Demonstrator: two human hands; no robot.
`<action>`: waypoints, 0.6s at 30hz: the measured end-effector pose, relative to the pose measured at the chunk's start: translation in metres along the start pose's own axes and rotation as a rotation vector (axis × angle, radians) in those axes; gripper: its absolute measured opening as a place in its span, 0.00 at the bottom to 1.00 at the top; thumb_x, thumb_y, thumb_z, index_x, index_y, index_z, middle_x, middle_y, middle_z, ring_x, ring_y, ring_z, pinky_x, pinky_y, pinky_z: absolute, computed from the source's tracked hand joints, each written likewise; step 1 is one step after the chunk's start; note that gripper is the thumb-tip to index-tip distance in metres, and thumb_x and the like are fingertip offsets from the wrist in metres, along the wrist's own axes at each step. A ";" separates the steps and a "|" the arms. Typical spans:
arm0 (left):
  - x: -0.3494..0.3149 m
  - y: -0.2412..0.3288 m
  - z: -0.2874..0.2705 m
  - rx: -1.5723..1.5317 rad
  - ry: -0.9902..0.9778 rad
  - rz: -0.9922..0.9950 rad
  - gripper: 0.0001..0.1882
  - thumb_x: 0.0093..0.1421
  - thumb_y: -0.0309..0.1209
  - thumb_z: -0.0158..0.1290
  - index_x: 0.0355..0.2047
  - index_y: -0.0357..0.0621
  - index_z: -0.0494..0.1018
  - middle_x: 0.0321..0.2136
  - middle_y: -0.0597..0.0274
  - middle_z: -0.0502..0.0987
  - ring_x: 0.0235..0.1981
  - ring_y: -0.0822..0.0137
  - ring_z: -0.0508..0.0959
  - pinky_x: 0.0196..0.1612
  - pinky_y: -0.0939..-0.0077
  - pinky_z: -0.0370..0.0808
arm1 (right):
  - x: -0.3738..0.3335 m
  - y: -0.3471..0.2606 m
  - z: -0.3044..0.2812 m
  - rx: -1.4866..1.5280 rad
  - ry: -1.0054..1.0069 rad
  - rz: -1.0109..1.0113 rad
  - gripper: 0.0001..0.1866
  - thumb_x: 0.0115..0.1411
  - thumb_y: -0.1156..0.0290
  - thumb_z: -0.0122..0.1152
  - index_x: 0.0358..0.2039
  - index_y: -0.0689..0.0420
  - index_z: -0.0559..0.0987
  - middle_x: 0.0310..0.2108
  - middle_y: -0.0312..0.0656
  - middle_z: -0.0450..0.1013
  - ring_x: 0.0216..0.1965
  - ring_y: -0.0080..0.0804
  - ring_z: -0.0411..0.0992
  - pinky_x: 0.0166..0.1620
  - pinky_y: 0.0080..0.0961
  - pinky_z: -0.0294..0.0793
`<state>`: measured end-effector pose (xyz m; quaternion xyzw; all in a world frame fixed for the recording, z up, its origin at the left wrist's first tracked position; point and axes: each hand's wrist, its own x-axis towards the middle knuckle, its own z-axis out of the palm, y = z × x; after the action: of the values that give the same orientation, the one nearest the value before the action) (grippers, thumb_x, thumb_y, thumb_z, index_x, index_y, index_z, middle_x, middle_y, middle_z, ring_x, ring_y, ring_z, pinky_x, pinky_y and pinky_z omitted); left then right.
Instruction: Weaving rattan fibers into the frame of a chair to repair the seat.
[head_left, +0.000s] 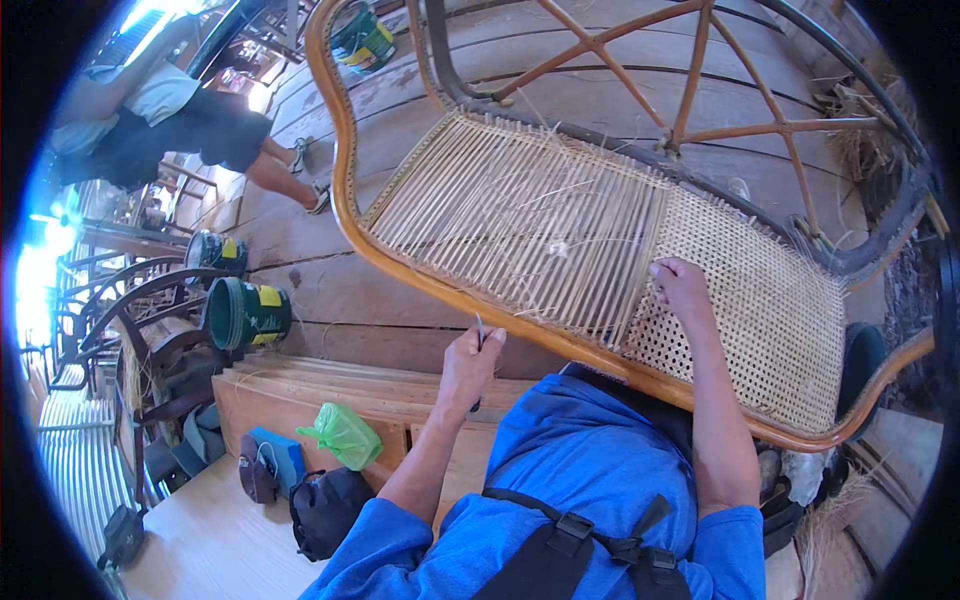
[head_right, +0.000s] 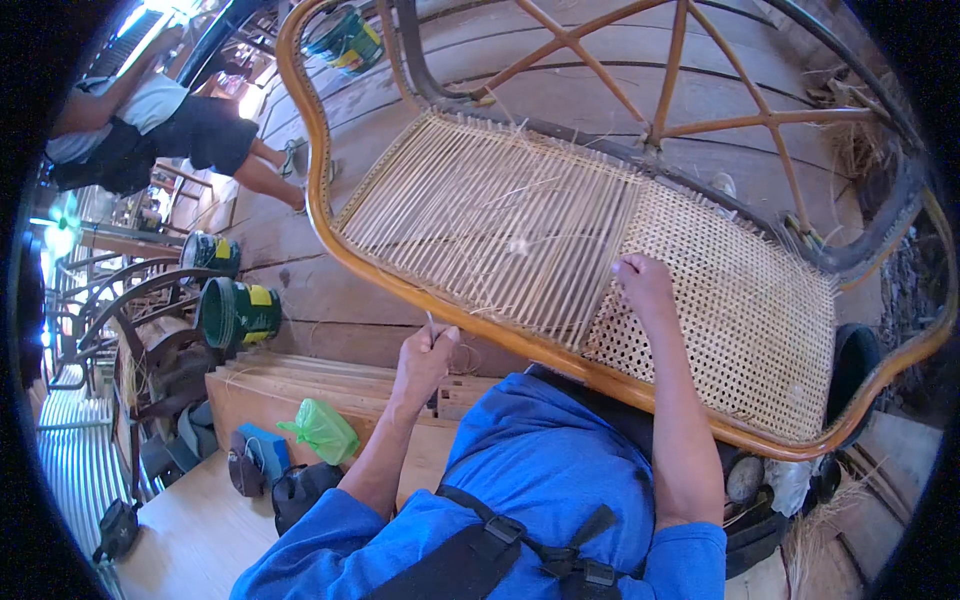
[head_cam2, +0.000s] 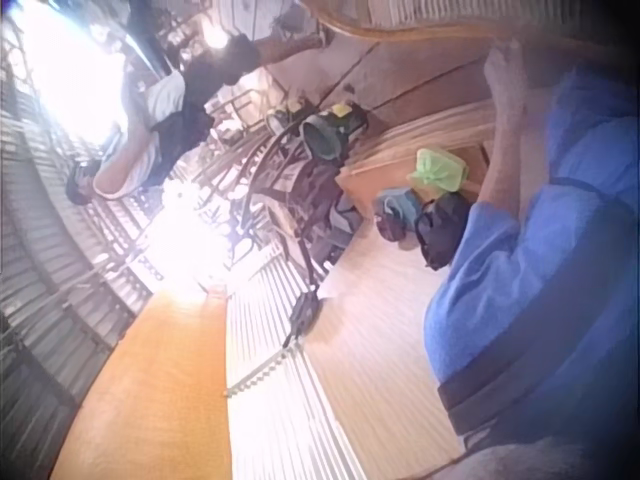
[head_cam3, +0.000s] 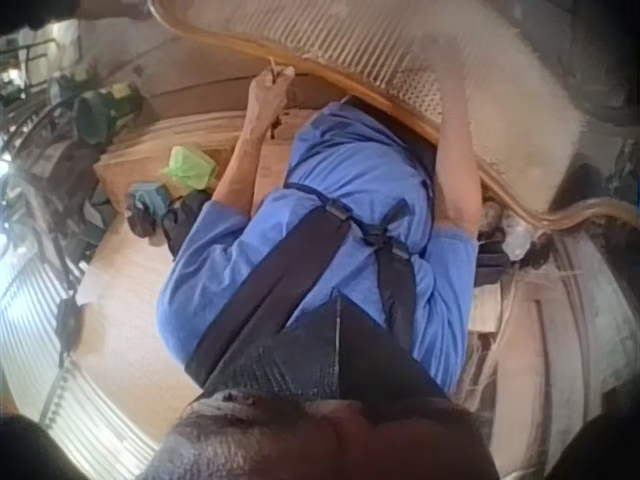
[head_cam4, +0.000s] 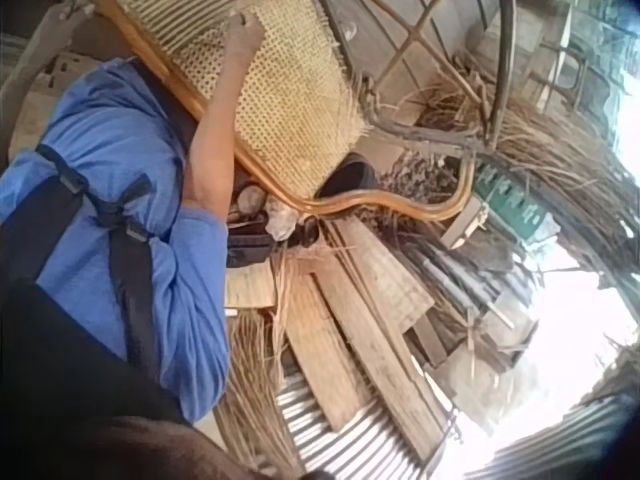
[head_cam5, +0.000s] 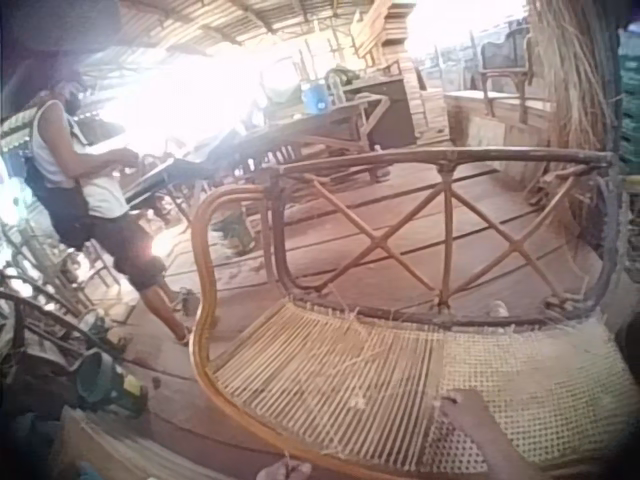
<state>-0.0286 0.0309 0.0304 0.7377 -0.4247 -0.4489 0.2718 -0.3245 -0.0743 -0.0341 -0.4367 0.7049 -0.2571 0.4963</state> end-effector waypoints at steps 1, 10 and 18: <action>-0.004 0.006 0.001 -0.049 -0.008 -0.024 0.13 0.60 0.36 0.50 0.30 0.36 0.72 0.15 0.69 0.67 0.17 0.79 0.65 0.21 0.80 0.64 | 0.000 0.001 0.000 0.054 -0.019 -0.030 0.11 0.56 0.68 0.58 0.35 0.63 0.78 0.20 0.37 0.72 0.17 0.20 0.67 0.23 0.18 0.69; 0.019 0.042 0.033 0.475 0.337 0.683 0.13 0.55 0.33 0.53 0.39 0.41 0.71 0.23 0.56 0.75 0.26 0.51 0.75 0.32 0.61 0.72 | -0.038 -0.002 -0.019 0.057 -0.092 -0.313 0.12 0.58 0.66 0.57 0.36 0.60 0.79 0.23 0.33 0.72 0.21 0.18 0.68 0.25 0.16 0.68; 0.048 0.053 0.020 0.418 -0.071 0.462 0.13 0.57 0.34 0.51 0.36 0.35 0.74 0.24 0.57 0.76 0.26 0.68 0.75 0.31 0.73 0.72 | -0.059 0.021 -0.033 0.144 -0.012 -0.317 0.13 0.57 0.63 0.56 0.33 0.60 0.79 0.24 0.45 0.75 0.25 0.31 0.72 0.31 0.27 0.71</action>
<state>-0.0557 -0.0370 0.0423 0.6454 -0.6734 -0.3040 0.1941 -0.3549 -0.0153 -0.0108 -0.5070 0.6042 -0.3794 0.4836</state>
